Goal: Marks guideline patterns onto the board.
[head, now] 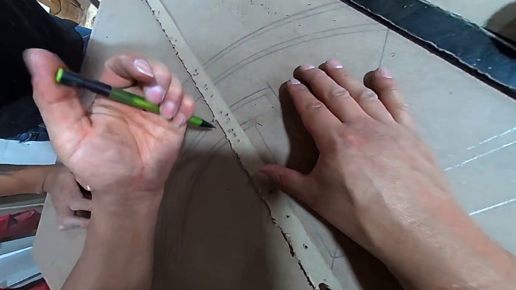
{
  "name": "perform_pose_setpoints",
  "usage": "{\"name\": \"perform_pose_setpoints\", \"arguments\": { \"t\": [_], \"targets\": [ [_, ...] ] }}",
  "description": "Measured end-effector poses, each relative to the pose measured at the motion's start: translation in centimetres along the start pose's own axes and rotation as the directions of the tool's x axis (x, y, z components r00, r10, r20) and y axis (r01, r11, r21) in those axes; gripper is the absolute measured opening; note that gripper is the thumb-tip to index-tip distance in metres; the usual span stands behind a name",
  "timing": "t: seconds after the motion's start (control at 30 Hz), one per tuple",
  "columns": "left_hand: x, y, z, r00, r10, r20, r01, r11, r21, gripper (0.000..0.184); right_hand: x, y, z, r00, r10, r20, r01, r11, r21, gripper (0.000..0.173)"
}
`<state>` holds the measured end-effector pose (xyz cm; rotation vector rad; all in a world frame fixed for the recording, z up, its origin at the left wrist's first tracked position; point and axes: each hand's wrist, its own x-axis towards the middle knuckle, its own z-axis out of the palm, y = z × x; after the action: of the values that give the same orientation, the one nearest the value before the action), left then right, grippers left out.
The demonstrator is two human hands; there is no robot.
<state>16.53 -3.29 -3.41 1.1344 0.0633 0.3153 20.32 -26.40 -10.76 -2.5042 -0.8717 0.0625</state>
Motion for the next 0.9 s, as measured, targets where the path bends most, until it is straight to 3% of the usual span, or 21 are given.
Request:
{"name": "perform_pose_setpoints", "arguments": {
  "t": [0.07,0.2,0.5,0.6,0.67,0.7,0.8,0.83,0.9],
  "targets": [
    [0.2,-0.2,0.0,0.998,0.027,0.056,-0.028,1.000,0.007,0.094,0.0,0.0,0.0,1.000,0.002,-0.001,-0.002,1.000,0.005,0.108],
    [-0.2,-1.6,0.6,0.984,0.087,0.152,-0.107,0.986,0.126,0.077,0.0,0.0,0.0,1.000,-0.001,-0.012,0.001,1.000,0.010,0.108],
    [-0.4,-2.8,0.4,0.976,0.023,0.219,-0.061,0.984,0.168,0.073,0.0,-0.1,0.0,1.000,0.008,-0.010,-0.008,1.000,0.013,0.108],
    [-0.4,-3.0,0.2,0.963,0.039,0.266,-0.106,0.965,0.241,0.068,0.0,0.0,0.0,1.000,0.005,-0.014,-0.005,1.000,0.016,0.107],
    [-0.3,-3.0,-0.4,0.939,0.067,0.338,-0.214,0.881,0.423,0.047,0.1,0.0,0.0,1.000,0.008,-0.007,-0.008,1.000,0.016,0.107],
    [-0.3,-2.8,-0.7,0.928,0.067,0.367,-0.276,0.786,0.554,0.035,0.1,-0.1,0.0,1.000,0.010,-0.002,-0.010,1.000,0.020,0.107],
    [-0.7,-1.9,-0.9,0.905,0.035,0.424,-0.412,0.321,0.853,0.027,0.1,-0.1,-0.1,1.000,0.014,0.000,-0.014,1.000,0.021,0.106],
    [-0.9,-1.6,-0.8,0.906,0.014,0.423,-0.415,0.229,0.881,0.026,0.1,-0.1,-0.1,1.000,0.013,-0.005,-0.013,1.000,0.025,0.106],
    [-1.2,-1.0,-0.8,0.913,-0.068,0.402,-0.382,0.201,0.902,0.020,0.0,-0.1,-0.1,1.000,0.007,-0.015,-0.006,1.000,0.030,0.106]
  ]
}}
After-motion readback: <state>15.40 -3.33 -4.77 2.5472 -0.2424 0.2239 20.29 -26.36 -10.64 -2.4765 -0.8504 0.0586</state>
